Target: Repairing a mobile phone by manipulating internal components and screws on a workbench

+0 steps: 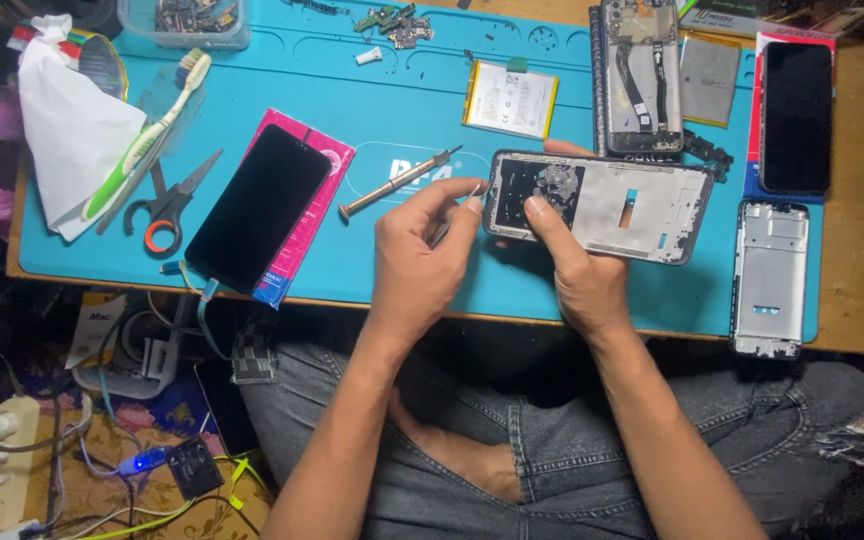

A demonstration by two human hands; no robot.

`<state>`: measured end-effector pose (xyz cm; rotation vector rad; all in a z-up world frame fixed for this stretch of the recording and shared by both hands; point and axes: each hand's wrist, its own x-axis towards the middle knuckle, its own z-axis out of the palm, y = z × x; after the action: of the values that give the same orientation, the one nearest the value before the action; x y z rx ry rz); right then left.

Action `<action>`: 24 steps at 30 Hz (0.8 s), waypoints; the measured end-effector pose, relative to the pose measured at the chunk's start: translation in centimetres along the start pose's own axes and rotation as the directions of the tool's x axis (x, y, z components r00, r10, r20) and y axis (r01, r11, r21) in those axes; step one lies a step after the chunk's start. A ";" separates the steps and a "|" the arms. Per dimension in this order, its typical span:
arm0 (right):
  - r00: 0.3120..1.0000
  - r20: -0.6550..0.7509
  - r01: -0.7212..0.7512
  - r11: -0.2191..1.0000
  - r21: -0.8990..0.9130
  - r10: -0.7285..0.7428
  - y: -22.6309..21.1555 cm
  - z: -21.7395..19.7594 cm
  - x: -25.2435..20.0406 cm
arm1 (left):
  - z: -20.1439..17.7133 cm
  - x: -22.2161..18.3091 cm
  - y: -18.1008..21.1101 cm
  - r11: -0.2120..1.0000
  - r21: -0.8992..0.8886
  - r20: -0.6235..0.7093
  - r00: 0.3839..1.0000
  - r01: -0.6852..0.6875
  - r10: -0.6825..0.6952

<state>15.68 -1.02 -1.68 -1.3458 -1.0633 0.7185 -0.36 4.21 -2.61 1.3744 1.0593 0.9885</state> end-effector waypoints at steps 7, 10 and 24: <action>0.999 0.021 0.034 0.999 -0.026 -0.034 1.0 0.1 -0.2 | 0.0 0.7 -0.6 0.998 -0.061 0.008 1.000 0.003 -0.003; 0.999 0.037 -0.041 0.997 0.062 0.039 -0.8 0.6 -0.2 | -0.1 0.9 -0.9 0.997 -0.072 0.015 1.000 0.010 -0.009; 0.995 0.093 -0.032 0.996 0.087 0.024 1.4 -0.3 -0.4 | -3.7 3.3 2.7 0.845 -0.201 0.221 0.863 0.496 -0.454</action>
<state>16.05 -1.37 -3.13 -1.2637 -1.0748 0.8457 -2.91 8.26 0.36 0.9002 1.0405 0.5992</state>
